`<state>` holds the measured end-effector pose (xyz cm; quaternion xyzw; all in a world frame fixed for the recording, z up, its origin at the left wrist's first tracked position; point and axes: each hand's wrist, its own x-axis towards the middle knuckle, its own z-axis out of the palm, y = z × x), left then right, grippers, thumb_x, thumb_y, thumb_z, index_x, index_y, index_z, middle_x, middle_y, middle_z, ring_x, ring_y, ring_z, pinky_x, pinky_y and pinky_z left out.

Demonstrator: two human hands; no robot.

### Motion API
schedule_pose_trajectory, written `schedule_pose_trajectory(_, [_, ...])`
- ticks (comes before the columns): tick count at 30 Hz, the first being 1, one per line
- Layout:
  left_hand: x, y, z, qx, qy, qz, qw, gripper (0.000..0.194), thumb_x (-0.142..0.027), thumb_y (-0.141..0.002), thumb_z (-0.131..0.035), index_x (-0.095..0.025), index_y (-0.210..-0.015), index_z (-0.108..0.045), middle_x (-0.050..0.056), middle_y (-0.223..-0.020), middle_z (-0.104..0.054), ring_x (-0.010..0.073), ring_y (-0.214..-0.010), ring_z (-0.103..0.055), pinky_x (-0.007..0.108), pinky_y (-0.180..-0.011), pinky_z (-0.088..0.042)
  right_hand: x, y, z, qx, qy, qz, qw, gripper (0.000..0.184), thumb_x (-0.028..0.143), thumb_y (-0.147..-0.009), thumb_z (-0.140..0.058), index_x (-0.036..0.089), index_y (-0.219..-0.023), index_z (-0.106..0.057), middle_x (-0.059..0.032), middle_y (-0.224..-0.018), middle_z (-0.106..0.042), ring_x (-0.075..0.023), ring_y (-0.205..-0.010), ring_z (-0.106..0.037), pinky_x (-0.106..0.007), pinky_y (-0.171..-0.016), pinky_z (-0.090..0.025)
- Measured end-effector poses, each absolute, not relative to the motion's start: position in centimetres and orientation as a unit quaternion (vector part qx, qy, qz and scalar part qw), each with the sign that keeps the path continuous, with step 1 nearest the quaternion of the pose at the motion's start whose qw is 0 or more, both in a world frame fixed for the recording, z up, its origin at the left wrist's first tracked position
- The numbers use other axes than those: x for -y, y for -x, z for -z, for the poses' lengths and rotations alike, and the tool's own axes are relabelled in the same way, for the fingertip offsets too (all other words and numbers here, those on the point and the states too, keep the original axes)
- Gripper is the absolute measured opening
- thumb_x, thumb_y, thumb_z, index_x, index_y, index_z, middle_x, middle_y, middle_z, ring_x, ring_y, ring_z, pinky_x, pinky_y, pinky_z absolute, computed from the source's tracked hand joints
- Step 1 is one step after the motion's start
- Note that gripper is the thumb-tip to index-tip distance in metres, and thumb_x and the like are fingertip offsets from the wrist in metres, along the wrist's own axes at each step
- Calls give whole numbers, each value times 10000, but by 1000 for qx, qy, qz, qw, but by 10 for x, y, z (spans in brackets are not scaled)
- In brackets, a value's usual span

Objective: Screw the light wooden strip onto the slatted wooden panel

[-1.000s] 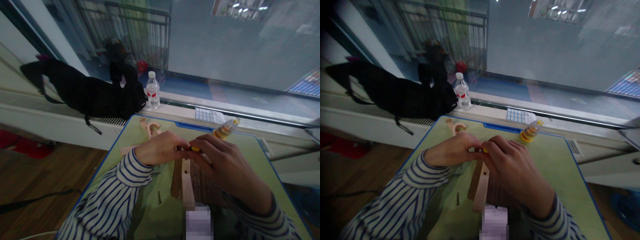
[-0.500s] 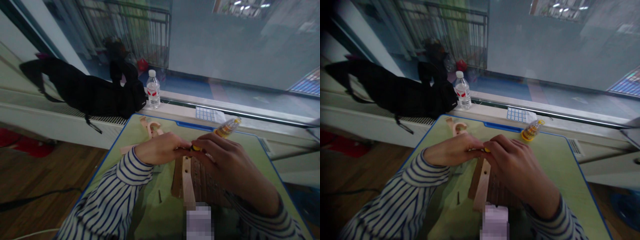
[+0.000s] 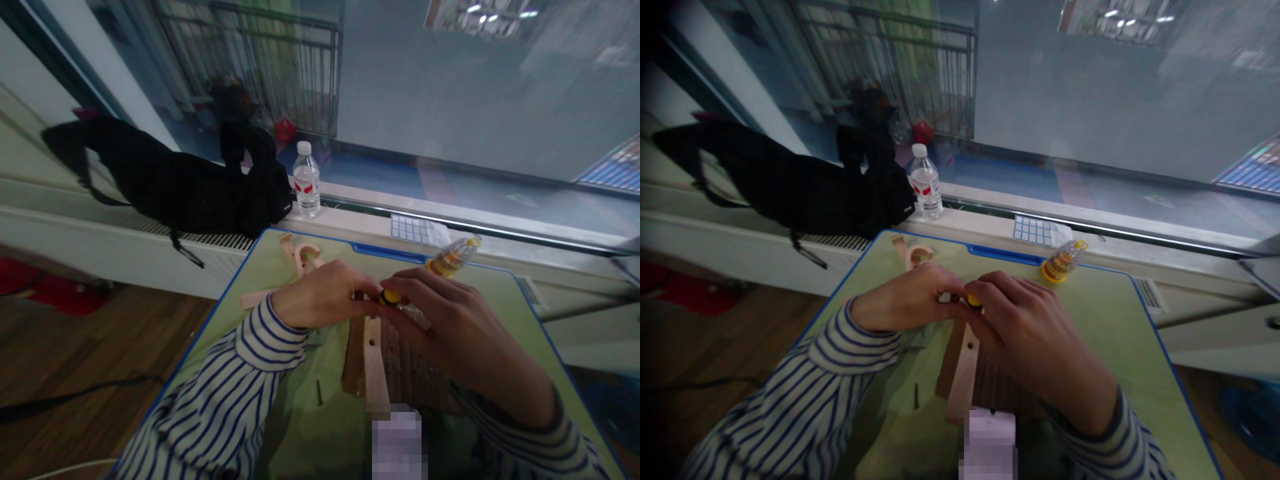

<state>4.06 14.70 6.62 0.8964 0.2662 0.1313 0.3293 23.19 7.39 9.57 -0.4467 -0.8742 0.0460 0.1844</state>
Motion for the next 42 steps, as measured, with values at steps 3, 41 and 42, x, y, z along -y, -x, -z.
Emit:
schedule_pose_trajectory(3, [-148,-40,-65,-262,-900,-126,325,208,-338,-889,-583,-186,-919,-721,4,-756,-701,116,-685,-610,206,-609,-348,-73,-233,-96,880,431,-62,191,277,258,-931,-500,218,-1203,-534,-40,-1169,-634,-180,-997,-617,-349,-844,-504])
schedule_pose_trajectory(41, [-144,-39,-71,-248,-912,-112,307,294,-319,-964,-458,-156,-903,-696,19,-769,-694,122,-679,-611,231,-572,-300,-84,-234,-87,872,443,-20,208,187,291,-936,-494,182,-1027,-616,-68,-966,-656,-180,-848,-643,-328,-754,-497])
schedule_pose_trajectory(42, [-144,-39,-70,-251,-912,-114,305,287,-317,-961,-465,-160,-895,-696,15,-754,-690,122,-676,-611,230,-569,-299,-84,-234,-86,871,444,-21,209,191,292,-938,-489,181,-1034,-611,-67,-972,-654,-181,-851,-643,-327,-754,-497])
